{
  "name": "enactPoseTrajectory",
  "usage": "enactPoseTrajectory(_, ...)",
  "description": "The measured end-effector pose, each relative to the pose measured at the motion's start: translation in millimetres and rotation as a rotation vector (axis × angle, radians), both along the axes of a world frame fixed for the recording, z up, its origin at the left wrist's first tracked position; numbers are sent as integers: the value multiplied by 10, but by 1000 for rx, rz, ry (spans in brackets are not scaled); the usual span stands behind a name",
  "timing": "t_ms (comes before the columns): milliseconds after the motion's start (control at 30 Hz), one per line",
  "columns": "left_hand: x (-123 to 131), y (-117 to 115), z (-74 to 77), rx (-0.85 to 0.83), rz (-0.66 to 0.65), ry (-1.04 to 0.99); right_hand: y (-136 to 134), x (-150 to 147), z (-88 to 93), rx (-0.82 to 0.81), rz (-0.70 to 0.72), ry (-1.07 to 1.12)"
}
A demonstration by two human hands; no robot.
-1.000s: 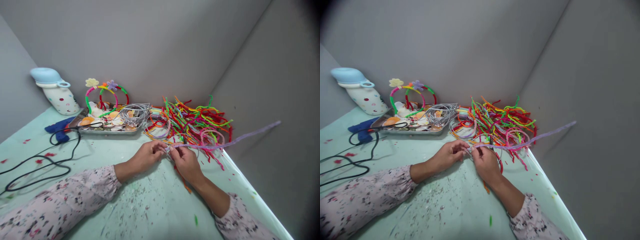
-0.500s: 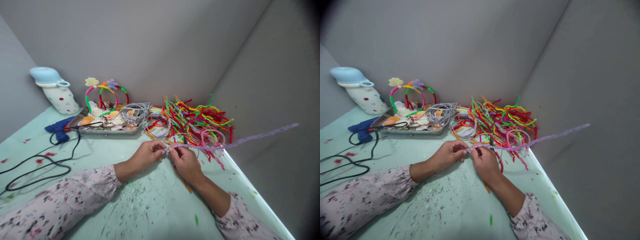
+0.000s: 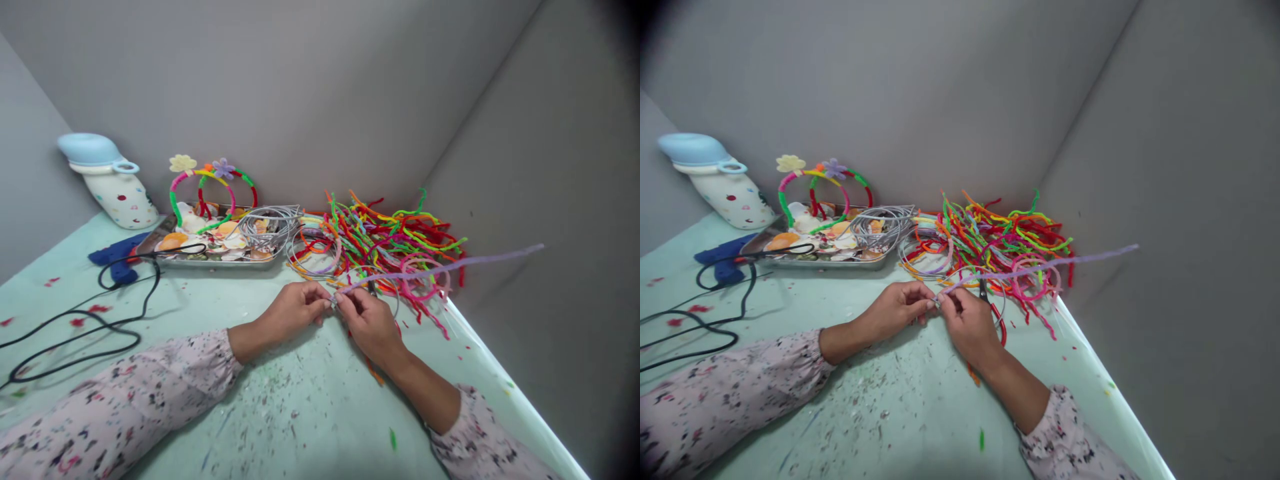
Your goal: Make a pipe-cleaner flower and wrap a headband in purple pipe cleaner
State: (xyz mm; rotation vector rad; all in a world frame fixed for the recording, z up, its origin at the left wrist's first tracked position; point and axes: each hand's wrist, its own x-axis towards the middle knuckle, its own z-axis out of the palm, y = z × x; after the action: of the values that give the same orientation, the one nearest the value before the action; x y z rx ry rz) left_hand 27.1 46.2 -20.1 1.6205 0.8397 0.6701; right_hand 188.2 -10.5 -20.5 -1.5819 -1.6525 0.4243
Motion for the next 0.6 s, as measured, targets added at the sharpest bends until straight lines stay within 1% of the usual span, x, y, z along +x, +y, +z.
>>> enactPoseTrajectory(367,-10,10,-66,34,-45,-13,-9,-3,14,5,87,30)
enactPoseTrajectory(600,-15,12,-50,26,-62,-23,-19,3,8,16,113,24)
